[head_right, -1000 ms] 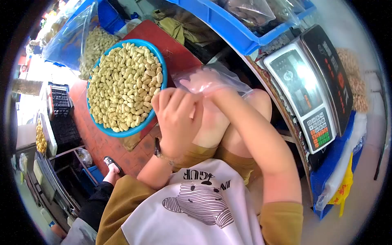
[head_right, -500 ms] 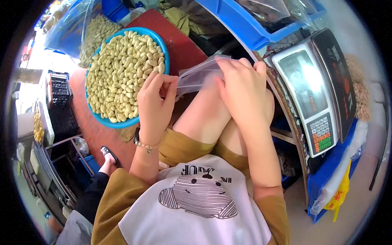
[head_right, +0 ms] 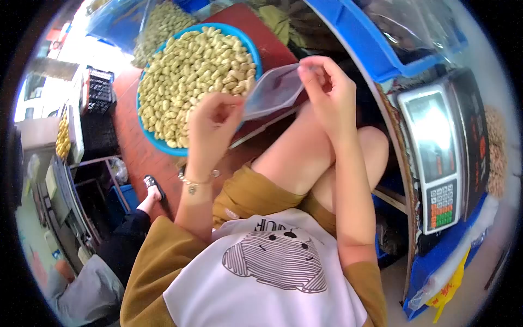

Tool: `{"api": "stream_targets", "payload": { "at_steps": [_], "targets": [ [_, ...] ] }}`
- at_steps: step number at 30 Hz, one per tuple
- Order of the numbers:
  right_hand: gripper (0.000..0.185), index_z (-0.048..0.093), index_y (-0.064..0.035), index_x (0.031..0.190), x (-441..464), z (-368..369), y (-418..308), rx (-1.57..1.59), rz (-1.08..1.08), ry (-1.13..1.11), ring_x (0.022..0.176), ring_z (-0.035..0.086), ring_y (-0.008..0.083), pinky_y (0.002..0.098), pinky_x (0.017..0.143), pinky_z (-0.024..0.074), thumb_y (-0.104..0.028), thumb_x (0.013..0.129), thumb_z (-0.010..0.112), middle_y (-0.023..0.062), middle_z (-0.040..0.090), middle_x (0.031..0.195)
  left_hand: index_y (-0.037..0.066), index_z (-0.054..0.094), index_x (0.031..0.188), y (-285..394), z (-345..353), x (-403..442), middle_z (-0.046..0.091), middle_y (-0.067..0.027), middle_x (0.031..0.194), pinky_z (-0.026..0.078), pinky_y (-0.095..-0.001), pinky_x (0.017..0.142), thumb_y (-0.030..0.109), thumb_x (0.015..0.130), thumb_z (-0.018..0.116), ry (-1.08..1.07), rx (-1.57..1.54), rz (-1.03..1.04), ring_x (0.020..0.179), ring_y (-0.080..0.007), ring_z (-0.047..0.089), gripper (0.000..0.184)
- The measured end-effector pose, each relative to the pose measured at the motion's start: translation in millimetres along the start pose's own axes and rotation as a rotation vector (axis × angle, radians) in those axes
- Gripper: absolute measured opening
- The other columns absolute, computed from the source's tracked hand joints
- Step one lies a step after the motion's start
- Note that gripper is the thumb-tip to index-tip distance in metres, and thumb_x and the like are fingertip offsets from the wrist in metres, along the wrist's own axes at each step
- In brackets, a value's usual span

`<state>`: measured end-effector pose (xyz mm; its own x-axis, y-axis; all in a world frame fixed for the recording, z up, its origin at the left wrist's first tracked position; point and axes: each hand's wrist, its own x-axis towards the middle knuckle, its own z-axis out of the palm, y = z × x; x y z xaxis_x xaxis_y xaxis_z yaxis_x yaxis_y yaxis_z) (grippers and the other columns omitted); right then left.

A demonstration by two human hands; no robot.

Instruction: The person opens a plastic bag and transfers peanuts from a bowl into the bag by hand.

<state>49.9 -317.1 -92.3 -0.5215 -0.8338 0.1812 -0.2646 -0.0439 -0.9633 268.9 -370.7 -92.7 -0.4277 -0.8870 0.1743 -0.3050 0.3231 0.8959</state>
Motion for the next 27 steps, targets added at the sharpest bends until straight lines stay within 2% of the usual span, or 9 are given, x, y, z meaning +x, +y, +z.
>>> {"api": "stream_targets", "payload": {
  "at_steps": [4,6,9,14,18,21,22,25,27],
  "targets": [
    [0.015,0.067,-0.0028,0.096,7,25,-2,-0.268,-0.235,-0.095,0.066,0.057,0.0145,0.0276,0.065,0.0469,-0.012,0.085,0.071,0.005,0.062,0.077,-0.001,0.066,0.091,-1,18,-2,0.056,-0.0036,0.076,0.043,-0.0219,0.057,-0.001,0.084,0.068,0.06,-0.006,0.035,0.063,-0.0081,0.053,0.007],
    [0.033,0.064,-0.0071,0.109,14,24,-3,-0.507,-0.457,-0.007,0.075,0.056,0.0258,0.0331,0.072,0.0487,-0.012,0.078,0.073,0.0099,0.056,0.09,-0.001,0.066,0.09,-6,21,-3,0.054,-0.0043,0.074,0.043,-0.0228,0.056,-0.001,0.084,0.068,0.072,-0.013,0.02,0.061,-0.0096,0.052,0.007],
    [0.055,0.054,-0.0108,0.13,21,15,9,-0.502,-0.272,0.076,0.08,0.055,0.0234,0.034,0.075,0.0493,-0.014,0.079,0.073,0.0107,0.058,0.107,0.0,0.066,0.09,-9,18,-3,0.053,-0.0038,0.072,0.042,-0.0236,0.055,-0.001,0.084,0.068,0.149,-0.024,0.019,0.06,-0.0095,0.051,0.006],
    [0.014,0.071,-0.0024,0.096,19,22,18,-0.323,-0.103,0.022,0.058,0.056,0.0165,0.0271,0.057,0.0475,-0.011,0.084,0.069,0.005,0.066,0.073,0.0,0.066,0.094,-11,12,-11,0.054,-0.004,0.075,0.044,-0.0233,0.056,-0.001,0.086,0.067,0.082,0.014,-0.019,0.061,-0.0097,0.052,0.008],
    [0.009,0.069,-0.0017,0.092,6,28,8,-0.412,-0.303,-0.093,0.058,0.06,0.021,0.0294,0.056,0.0467,-0.008,0.085,0.068,0.0112,0.066,0.078,0.0,0.065,0.102,-14,22,-20,0.057,-0.0073,0.087,0.046,-0.0244,0.058,0.002,0.089,0.064,0.149,-0.062,-0.053,0.062,-0.0119,0.055,0.013],
    [0.006,0.067,-0.0019,0.088,-8,34,3,-0.478,-0.255,-0.157,0.058,0.061,0.0241,0.0317,0.057,0.0477,-0.008,0.086,0.068,0.0118,0.065,0.077,0.0,0.063,0.107,-20,29,-25,0.057,-0.0112,0.097,0.049,-0.026,0.063,0.006,0.094,0.06,0.082,-0.118,0.061,0.067,-0.0157,0.058,0.016],
    [0.006,0.065,-0.0019,0.085,-9,35,3,-0.516,-0.26,-0.145,0.059,0.062,0.0243,0.0336,0.057,0.0485,-0.007,0.086,0.067,0.012,0.064,0.075,0.002,0.063,0.112,-17,23,-26,0.056,-0.0145,0.105,0.05,-0.0325,0.077,0.009,0.091,0.061,0.036,-0.02,0.091,0.087,-0.0237,0.061,0.022],
    [0.007,0.065,-0.0024,0.083,-6,31,7,-0.485,-0.261,-0.047,0.06,0.062,0.0248,0.0344,0.056,0.0487,-0.008,0.085,0.068,0.0123,0.064,0.073,0.006,0.061,0.117,-26,-3,-21,0.056,-0.0165,0.111,0.046,-0.0411,0.091,0.011,0.083,0.068,0.235,0.448,0.238,0.106,-0.0322,0.056,0.035],
    [0.008,0.064,-0.0031,0.082,-4,28,11,-0.475,-0.238,-0.037,0.06,0.063,0.0259,0.0351,0.057,0.0489,-0.009,0.084,0.069,0.0123,0.064,0.073,0.013,0.055,0.13,-36,-26,-16,0.049,-0.0185,0.13,0.035,-0.0504,0.103,0.026,0.075,0.076,0.287,0.735,0.173,0.12,-0.0393,0.046,0.061]
  ]
}}
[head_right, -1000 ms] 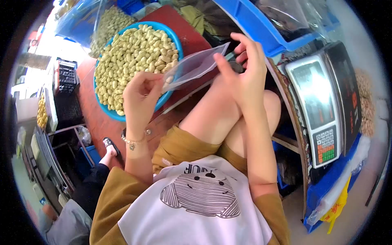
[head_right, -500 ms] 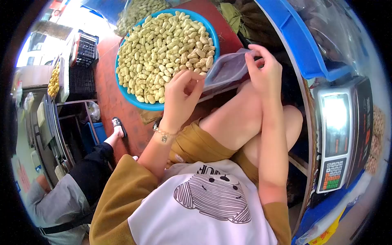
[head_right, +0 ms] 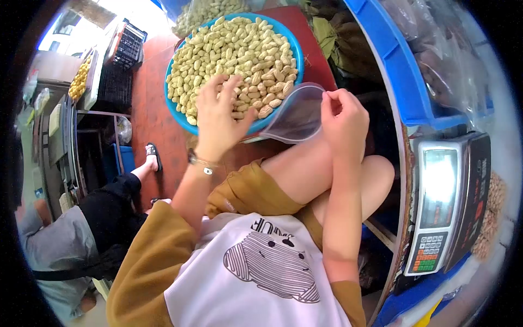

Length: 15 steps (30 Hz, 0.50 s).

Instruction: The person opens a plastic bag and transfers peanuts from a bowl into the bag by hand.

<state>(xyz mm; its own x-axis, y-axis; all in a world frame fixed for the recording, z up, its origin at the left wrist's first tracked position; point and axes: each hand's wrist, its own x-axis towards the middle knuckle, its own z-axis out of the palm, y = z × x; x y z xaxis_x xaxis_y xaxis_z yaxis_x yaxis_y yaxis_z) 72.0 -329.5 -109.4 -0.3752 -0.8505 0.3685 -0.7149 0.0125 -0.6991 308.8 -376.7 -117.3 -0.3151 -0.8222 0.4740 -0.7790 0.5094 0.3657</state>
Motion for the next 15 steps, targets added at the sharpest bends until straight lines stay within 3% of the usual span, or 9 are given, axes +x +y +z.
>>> {"api": "stream_targets", "payload": {
  "at_steps": [3,11,15],
  "targets": [
    [0.012,0.062,-0.0039,0.078,0,3,1,-0.018,-0.017,-0.003,0.063,0.063,0.0296,0.0388,0.059,0.0494,-0.012,0.084,0.069,0.0122,0.064,0.072,0.022,0.054,0.135,-35,14,-7,0.039,-0.0248,0.144,0.025,-0.0648,0.107,0.045,0.073,0.072,-0.076,0.139,-0.037,0.132,-0.0492,0.035,0.069],
    [0.015,0.061,-0.005,0.076,-1,1,-4,0.03,0.036,-0.065,0.068,0.064,0.0317,0.042,0.06,0.0489,-0.016,0.083,0.067,0.011,0.066,0.075,0.031,0.051,0.139,-40,38,16,0.04,-0.0203,0.146,0.026,-0.0702,0.101,0.046,0.066,0.073,-0.147,0.204,-0.107,0.135,-0.0513,0.032,0.078],
    [0.013,0.063,-0.0028,0.078,-4,1,-2,0.015,-0.01,-0.017,0.061,0.064,0.0229,0.0332,0.059,0.0487,-0.013,0.083,0.07,0.0093,0.065,0.068,0.029,0.052,0.136,-36,42,34,0.042,-0.0174,0.146,0.03,-0.068,0.1,0.045,0.066,0.073,-0.237,0.23,-0.159,0.135,-0.0504,0.03,0.074]
  ]
}}
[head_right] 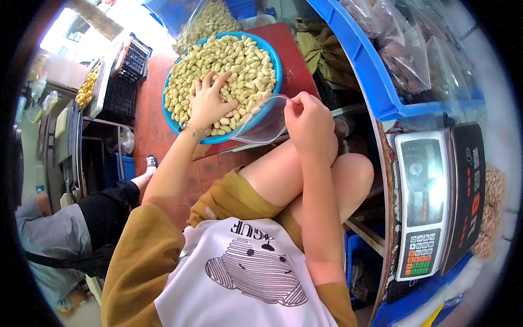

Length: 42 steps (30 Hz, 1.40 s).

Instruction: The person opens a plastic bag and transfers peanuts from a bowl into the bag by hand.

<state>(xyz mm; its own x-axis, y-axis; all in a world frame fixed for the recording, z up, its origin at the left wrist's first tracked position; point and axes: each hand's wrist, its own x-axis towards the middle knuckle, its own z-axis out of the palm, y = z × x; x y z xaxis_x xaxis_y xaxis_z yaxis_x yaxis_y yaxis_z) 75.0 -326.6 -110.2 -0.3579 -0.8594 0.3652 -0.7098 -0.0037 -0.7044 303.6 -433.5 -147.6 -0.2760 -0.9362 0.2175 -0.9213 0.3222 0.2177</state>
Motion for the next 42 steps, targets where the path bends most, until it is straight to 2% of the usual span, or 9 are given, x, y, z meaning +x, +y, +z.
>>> {"api": "stream_targets", "payload": {
  "at_steps": [7,8,12,20,27,31,35,40,42],
  "targets": [
    [0.013,0.064,-0.0032,0.078,-4,-3,3,0.016,0.016,0.013,0.062,0.064,0.0232,0.0329,0.059,0.0488,-0.014,0.083,0.07,0.0091,0.065,0.07,0.022,0.059,0.127,0,6,13,0.05,-0.0128,0.134,0.039,-0.0584,0.097,0.04,0.071,0.07,0.091,-0.027,0.109,0.122,-0.041,0.043,0.059],
    [0.013,0.064,-0.0032,0.078,-3,-3,5,0.018,0.02,0.023,0.062,0.064,0.0232,0.0328,0.059,0.0488,-0.014,0.083,0.07,0.0092,0.065,0.07,0.02,0.061,0.124,-2,4,9,0.051,-0.013,0.131,0.041,-0.0518,0.098,0.035,0.076,0.067,0.056,-0.031,0.111,0.118,-0.0382,0.046,0.051],
    [0.015,0.06,-0.0043,0.079,-2,-7,5,0.079,0.094,-0.018,0.076,0.064,0.0358,0.045,0.066,0.0501,-0.017,0.085,0.065,0.0134,0.066,0.08,0.017,0.064,0.118,-16,0,0,0.054,-0.0139,0.125,0.043,-0.0464,0.097,0.027,0.081,0.064,0.095,-0.095,0.237,0.113,-0.0368,0.049,0.038],
    [0.015,0.06,-0.0046,0.08,-2,-7,0,0.042,0.136,-0.069,0.076,0.064,0.0351,0.0439,0.065,0.0493,-0.017,0.087,0.064,0.0132,0.066,0.081,0.014,0.065,0.107,-11,-1,5,0.057,-0.0139,0.115,0.049,-0.0446,0.081,0.028,0.084,0.067,0.153,-0.095,0.252,0.1,-0.0354,0.055,0.027],
    [0.012,0.061,-0.0043,0.081,-1,-6,-1,0.037,0.142,-0.069,0.072,0.063,0.0332,0.0418,0.063,0.0487,-0.014,0.086,0.066,0.0137,0.065,0.079,0.007,0.063,0.103,-12,-1,7,0.06,-0.0139,0.1,0.049,-0.0376,0.071,0.021,0.088,0.069,0.256,-0.47,0.033,0.085,-0.0275,0.06,0.022],
    [0.011,0.062,-0.0041,0.083,-3,-5,-5,-0.002,0.133,-0.058,0.069,0.062,0.0321,0.0405,0.062,0.0487,-0.013,0.086,0.066,0.0131,0.065,0.079,0.0,0.061,0.102,-25,3,16,0.059,-0.0138,0.095,0.048,-0.0353,0.075,0.016,0.091,0.067,0.477,-0.526,0.095,0.083,-0.0267,0.059,0.02],
    [0.01,0.063,-0.0043,0.084,-2,-4,-7,-0.012,0.14,-0.062,0.066,0.062,0.0299,0.04,0.062,0.0484,-0.014,0.086,0.067,0.0124,0.065,0.08,-0.003,0.059,0.103,-39,6,20,0.06,-0.008,0.093,0.046,-0.0329,0.075,0.018,0.096,0.062,0.465,-0.982,-0.224,0.085,-0.017,0.055,0.022],
    [0.008,0.062,-0.0028,0.085,1,-2,-6,-0.01,0.129,-0.09,0.063,0.061,0.0254,0.0355,0.059,0.0478,-0.01,0.086,0.066,0.0113,0.064,0.077,0.004,0.054,0.108,-23,-27,28,0.059,-0.0072,0.093,0.039,-0.0195,0.054,0.023,0.101,0.054,0.56,-1.243,-0.11,0.063,-0.0049,0.045,0.02],
    [0.007,0.062,-0.0023,0.085,1,-1,-5,-0.009,0.139,-0.098,0.063,0.061,0.0238,0.0342,0.059,0.0478,-0.008,0.086,0.066,0.0109,0.063,0.077,0.004,0.054,0.108,-15,-38,32,0.059,-0.0074,0.093,0.04,-0.0202,0.054,0.023,0.101,0.054,0.61,-1.305,-0.039,0.063,-0.0058,0.047,0.02]
  ]
}}
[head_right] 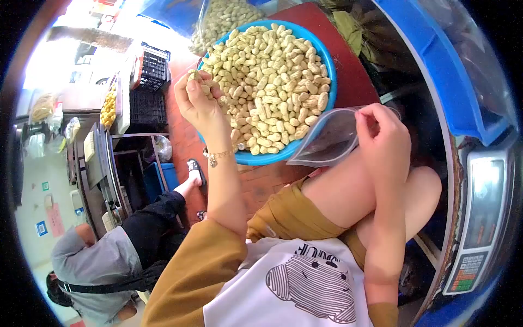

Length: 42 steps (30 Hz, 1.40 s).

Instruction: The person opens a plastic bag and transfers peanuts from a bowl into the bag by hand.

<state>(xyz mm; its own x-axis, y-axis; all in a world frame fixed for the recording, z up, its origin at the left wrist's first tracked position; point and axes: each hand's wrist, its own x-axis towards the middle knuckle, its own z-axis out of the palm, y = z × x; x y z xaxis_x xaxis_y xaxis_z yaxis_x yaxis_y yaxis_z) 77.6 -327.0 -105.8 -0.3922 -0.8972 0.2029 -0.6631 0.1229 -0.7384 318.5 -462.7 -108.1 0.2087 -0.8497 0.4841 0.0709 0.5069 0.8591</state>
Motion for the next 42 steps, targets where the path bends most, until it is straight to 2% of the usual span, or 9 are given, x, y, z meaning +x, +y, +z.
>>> {"api": "stream_targets", "payload": {
  "at_steps": [10,13,16,19,22,25,36,39,42],
  "targets": [
    [0.006,0.062,0.0,0.086,3,0,-7,0.014,0.009,-0.023,0.058,0.058,0.018,0.0292,0.057,0.0461,-0.005,0.086,0.066,0.0101,0.062,0.075,0.006,0.049,0.107,29,13,2,0.059,-0.0122,0.094,0.041,-0.0226,0.051,0.04,0.099,0.055,-0.041,-0.19,0.182,0.063,-0.0126,0.05,0.036],
    [0.007,0.063,0.0003,0.086,3,1,-7,0.033,-0.002,-0.025,0.059,0.059,0.0181,0.0292,0.057,0.0462,-0.005,0.086,0.066,0.0106,0.062,0.075,0.005,0.048,0.104,39,19,-1,0.058,-0.0127,0.095,0.043,-0.0251,0.052,0.041,0.101,0.05,-0.031,-0.165,0.148,0.061,-0.0135,0.049,0.036],
    [0.007,0.063,-0.0002,0.086,2,1,-6,0.031,0.016,-0.007,0.06,0.06,0.0184,0.0301,0.057,0.0468,-0.006,0.086,0.067,0.0113,0.062,0.074,0.007,0.047,0.101,49,30,-6,0.056,-0.0119,0.098,0.043,-0.0279,0.052,0.042,0.102,0.043,0.018,-0.336,-0.192,0.061,-0.0146,0.048,0.036],
    [0.01,0.062,-0.0021,0.082,3,-1,-6,-0.001,-0.005,0.035,0.062,0.063,0.0229,0.0326,0.058,0.0481,-0.01,0.084,0.069,0.012,0.063,0.073,0.018,0.049,0.099,41,34,-24,0.053,-0.0021,0.097,0.037,-0.0246,0.053,0.044,0.1,0.044,-0.106,-1.07,-0.718,0.063,-0.01,0.043,0.027],
    [0.013,0.06,-0.0026,0.078,2,-3,-5,0.021,0.023,0.04,0.061,0.063,0.0241,0.0327,0.057,0.0477,-0.011,0.082,0.069,0.012,0.062,0.069,0.02,0.051,0.097,41,49,-48,0.051,0.0012,0.095,0.035,-0.0226,0.054,0.044,0.099,0.047,-0.119,-1.521,-1.205,0.064,-0.0079,0.042,0.024],
    [0.015,0.059,-0.0033,0.076,-1,-3,-7,0.07,0.043,0.049,0.057,0.062,0.0239,0.0331,0.054,0.0468,-0.012,0.081,0.069,0.0116,0.06,0.064,0.019,0.052,0.096,45,62,-69,0.05,0.0015,0.096,0.035,-0.0225,0.054,0.043,0.098,0.048,-0.109,-1.612,-1.428,0.065,-0.008,0.042,0.024],
    [0.021,0.057,-0.0073,0.071,-1,0,3,0.113,0.055,0.101,0.055,0.063,0.0267,0.0372,0.05,0.047,-0.02,0.08,0.071,0.0091,0.062,0.06,0.017,0.053,0.095,48,74,-108,0.052,-0.0004,0.097,0.036,-0.0226,0.052,0.039,0.098,0.051,-0.166,-1.519,-1.782,0.065,-0.0083,0.043,0.023],
    [0.021,0.055,-0.0011,0.071,-2,0,4,0.085,-0.001,0.118,0.049,0.055,0.0077,0.0225,0.049,0.0423,-0.008,0.084,0.07,0.0042,0.058,0.055,0.015,0.055,0.093,48,75,-114,0.053,-0.0012,0.097,0.037,-0.0219,0.052,0.037,0.097,0.052,-0.14,-1.462,-1.841,0.064,-0.0084,0.044,0.023],
    [0.023,0.054,-0.0017,0.07,-2,-1,5,0.107,-0.024,0.137,0.048,0.055,0.008,0.0228,0.048,0.0415,-0.009,0.085,0.07,0.0045,0.059,0.054,0.014,0.055,0.093,47,76,-118,0.054,-0.0018,0.097,0.037,-0.0215,0.052,0.037,0.097,0.052,-0.107,-1.441,-1.885,0.064,-0.0083,0.044,0.024]
  ]
}}
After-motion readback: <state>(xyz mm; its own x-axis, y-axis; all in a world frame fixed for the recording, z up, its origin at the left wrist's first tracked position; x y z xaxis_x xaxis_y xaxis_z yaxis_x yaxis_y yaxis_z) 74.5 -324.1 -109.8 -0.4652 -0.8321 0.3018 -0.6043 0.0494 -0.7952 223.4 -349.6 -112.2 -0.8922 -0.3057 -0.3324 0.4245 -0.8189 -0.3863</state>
